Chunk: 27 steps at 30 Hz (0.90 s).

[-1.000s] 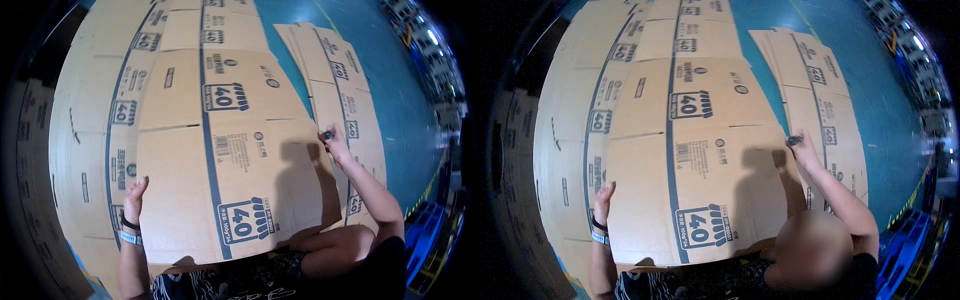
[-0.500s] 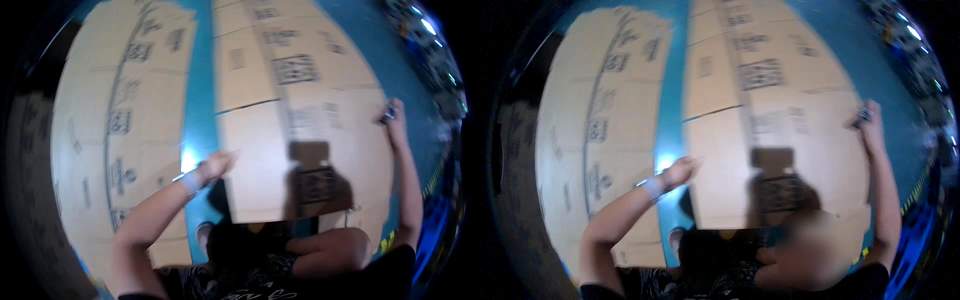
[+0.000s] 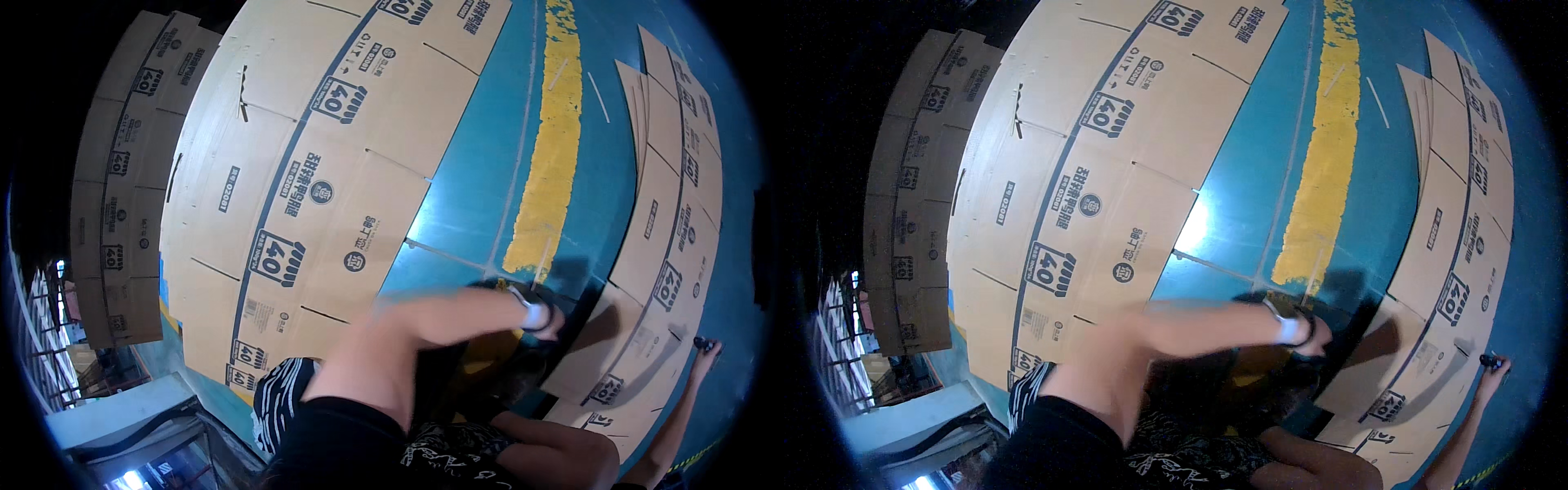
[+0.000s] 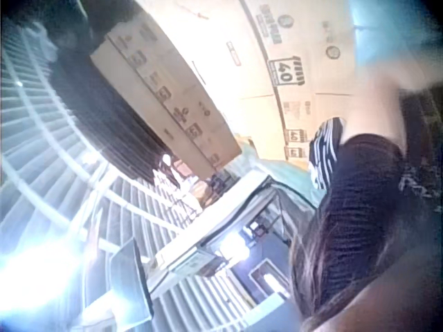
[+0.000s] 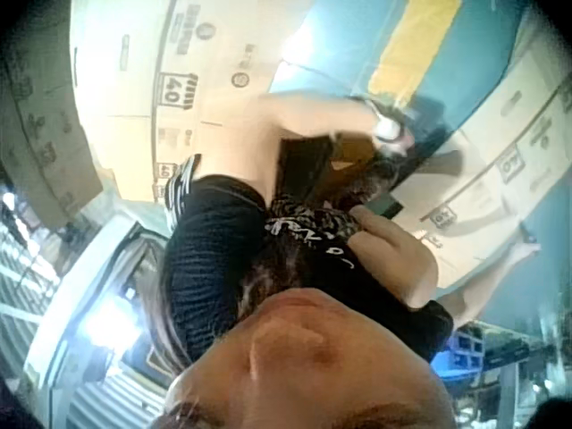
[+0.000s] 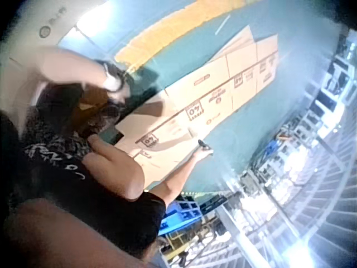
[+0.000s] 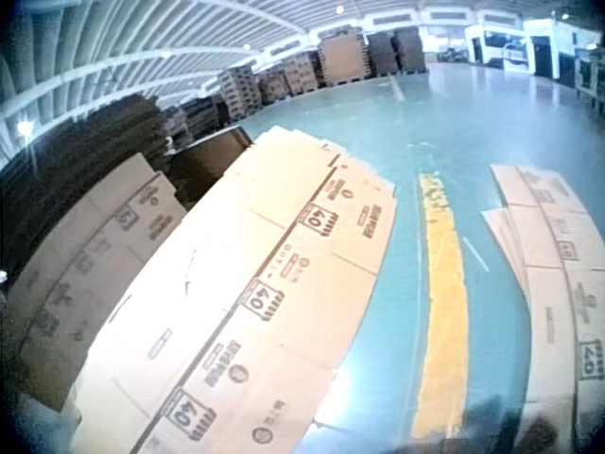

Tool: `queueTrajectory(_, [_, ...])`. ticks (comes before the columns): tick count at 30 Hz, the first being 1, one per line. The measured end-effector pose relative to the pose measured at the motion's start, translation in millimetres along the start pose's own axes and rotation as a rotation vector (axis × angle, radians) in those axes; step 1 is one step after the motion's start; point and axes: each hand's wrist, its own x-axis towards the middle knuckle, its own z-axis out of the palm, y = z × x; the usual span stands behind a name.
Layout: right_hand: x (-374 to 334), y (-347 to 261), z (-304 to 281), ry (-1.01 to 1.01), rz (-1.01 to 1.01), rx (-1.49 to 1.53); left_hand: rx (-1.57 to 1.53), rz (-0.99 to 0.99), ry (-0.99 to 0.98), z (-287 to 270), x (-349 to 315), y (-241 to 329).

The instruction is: The person sits on the floor and uses a black marker to write on the surface of several cardboard boxes. They hold each box steady with one hand while writing with the other, then place the marked box aside and pick up another to repeat the process.

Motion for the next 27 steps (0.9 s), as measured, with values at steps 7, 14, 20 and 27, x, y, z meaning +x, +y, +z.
queueTrajectory(7, [25.1, -318.1, 22.4, -0.218, -0.243, 0.489, 0.077, -0.792, 0.852, -32.2, -322.4, -274.6])
queueTrajectory(14, [7.5, -539.4, 34.9, -0.59, -0.669, 0.462, -0.161, -1.973, 1.305, 55.4, -576.9, -327.3])
queueTrajectory(20, [-48.4, -658.2, 93.4, -0.741, -0.726, 0.579, -0.164, -1.939, 1.332, 51.9, -556.5, -266.2])
queueTrajectory(27, [-123.3, -729.6, 140.8, -0.799, -0.514, 1.139, -0.014, -1.76, 1.425, 64.1, -560.4, -293.3])
